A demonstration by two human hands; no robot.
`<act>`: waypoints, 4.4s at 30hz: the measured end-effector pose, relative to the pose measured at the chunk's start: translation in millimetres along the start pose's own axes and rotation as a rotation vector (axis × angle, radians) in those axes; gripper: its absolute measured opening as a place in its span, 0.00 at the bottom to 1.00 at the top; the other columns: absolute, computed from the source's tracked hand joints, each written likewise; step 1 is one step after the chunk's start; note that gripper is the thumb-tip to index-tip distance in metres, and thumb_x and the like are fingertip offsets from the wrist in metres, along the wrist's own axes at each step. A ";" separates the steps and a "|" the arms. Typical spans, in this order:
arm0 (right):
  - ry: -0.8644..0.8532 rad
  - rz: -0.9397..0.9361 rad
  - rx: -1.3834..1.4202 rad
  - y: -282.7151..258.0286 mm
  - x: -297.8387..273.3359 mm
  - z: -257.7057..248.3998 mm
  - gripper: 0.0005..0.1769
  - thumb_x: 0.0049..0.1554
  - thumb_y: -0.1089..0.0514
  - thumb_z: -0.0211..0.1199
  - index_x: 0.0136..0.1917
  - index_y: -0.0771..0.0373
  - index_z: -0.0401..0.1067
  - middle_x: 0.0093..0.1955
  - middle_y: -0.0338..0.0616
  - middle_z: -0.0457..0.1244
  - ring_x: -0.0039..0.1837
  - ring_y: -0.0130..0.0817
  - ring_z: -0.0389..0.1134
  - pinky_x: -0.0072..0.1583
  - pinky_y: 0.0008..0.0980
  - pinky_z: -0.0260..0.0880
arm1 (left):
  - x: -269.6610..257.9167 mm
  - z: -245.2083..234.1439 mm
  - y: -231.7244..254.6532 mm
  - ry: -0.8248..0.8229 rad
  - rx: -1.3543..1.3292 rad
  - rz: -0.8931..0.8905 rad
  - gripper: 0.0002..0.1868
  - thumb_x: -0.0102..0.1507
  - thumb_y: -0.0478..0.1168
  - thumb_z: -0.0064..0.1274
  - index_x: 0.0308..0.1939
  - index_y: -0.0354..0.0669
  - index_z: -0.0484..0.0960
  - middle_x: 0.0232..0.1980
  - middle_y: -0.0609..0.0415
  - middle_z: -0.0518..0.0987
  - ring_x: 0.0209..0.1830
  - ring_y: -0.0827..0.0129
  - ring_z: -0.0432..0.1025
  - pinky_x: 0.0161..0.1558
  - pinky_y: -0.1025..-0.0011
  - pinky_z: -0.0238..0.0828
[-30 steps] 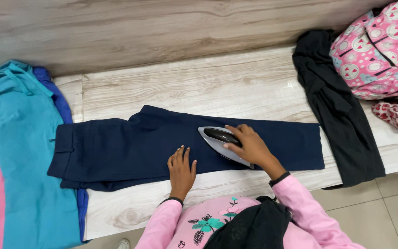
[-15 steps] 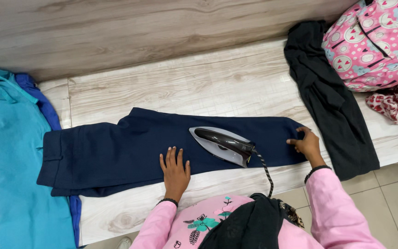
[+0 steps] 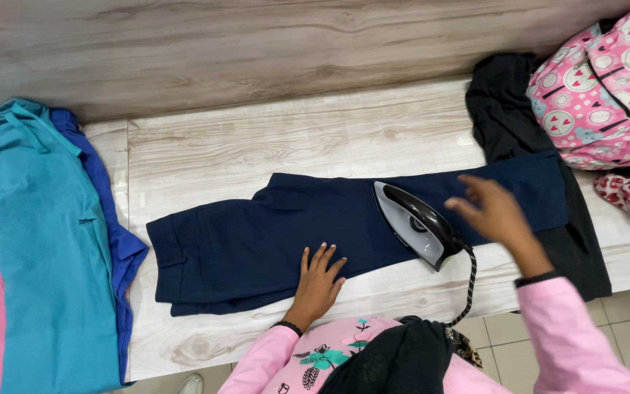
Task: The person irons a pair of dark blue trousers on a wooden table. They smooth the fabric with one hand while moving the iron with the other, then flip the trousers to iron the other side.
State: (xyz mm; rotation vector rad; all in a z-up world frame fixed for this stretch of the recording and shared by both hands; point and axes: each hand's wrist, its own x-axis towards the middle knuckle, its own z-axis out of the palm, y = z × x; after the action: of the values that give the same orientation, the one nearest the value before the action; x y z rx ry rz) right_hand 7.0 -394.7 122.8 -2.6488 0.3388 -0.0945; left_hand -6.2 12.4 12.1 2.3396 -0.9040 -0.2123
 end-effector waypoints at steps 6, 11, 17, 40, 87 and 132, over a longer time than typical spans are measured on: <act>-0.189 0.145 -0.249 -71.6 -29.4 53.9 0.35 0.53 0.53 0.69 0.72 0.58 0.64 0.56 0.51 0.67 0.52 0.51 0.73 0.51 0.48 0.73 | -5.9 -12.2 -35.3 0.291 0.039 -0.179 0.18 0.66 0.42 0.52 0.59 0.43 0.81 0.68 0.42 0.72 0.77 0.48 0.56 0.76 0.42 0.37; -0.202 0.050 -0.179 -97.0 -28.9 71.2 0.32 0.48 0.59 0.68 0.66 0.58 0.66 0.54 0.51 0.68 0.52 0.52 0.72 0.51 0.48 0.72 | -24.5 -35.7 -64.0 0.322 0.222 -0.335 0.29 0.64 0.50 0.52 0.67 0.42 0.73 0.75 0.37 0.62 0.79 0.43 0.49 0.74 0.37 0.33; -0.242 -0.159 -0.170 -195.8 -35.9 113.7 0.35 0.58 0.42 0.62 0.76 0.49 0.60 0.46 0.56 0.65 0.43 0.53 0.71 0.44 0.47 0.73 | -32.0 -32.8 -65.1 0.283 0.353 -0.323 0.35 0.66 0.56 0.46 0.75 0.47 0.65 0.79 0.36 0.54 0.81 0.41 0.44 0.74 0.33 0.29; -0.077 0.018 -0.425 -141.1 -26.0 100.0 0.36 0.59 0.41 0.61 0.78 0.40 0.59 0.40 0.50 0.66 0.37 0.45 0.72 0.37 0.41 0.73 | -29.5 -39.0 -68.3 0.299 0.296 -0.312 0.35 0.65 0.55 0.48 0.73 0.45 0.66 0.79 0.34 0.55 0.80 0.40 0.45 0.73 0.32 0.30; -0.186 -0.058 -0.062 -270.5 -40.3 151.9 0.35 0.62 0.44 0.57 0.80 0.40 0.54 0.40 0.57 0.63 0.37 0.51 0.70 0.38 0.46 0.71 | 22.6 -83.9 -109.4 -0.021 0.340 -0.518 0.68 0.51 0.73 0.59 0.79 0.37 0.41 0.84 0.43 0.38 0.83 0.47 0.27 0.72 0.30 0.16; -0.248 -0.270 -0.335 -244.1 -50.9 125.1 0.34 0.56 0.32 0.61 0.70 0.46 0.67 0.43 0.45 0.68 0.39 0.46 0.73 0.39 0.43 0.72 | -151.2 -131.5 -167.2 0.800 0.320 -0.787 0.37 0.60 0.50 0.64 0.67 0.33 0.72 0.69 0.33 0.68 0.74 0.37 0.57 0.71 0.44 0.51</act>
State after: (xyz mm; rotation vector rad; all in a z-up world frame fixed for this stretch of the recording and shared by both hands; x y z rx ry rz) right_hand 27.3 -116.4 122.6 -2.9792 -0.0968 0.2221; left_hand 19.0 272.1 6.8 2.6026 0.4065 0.5653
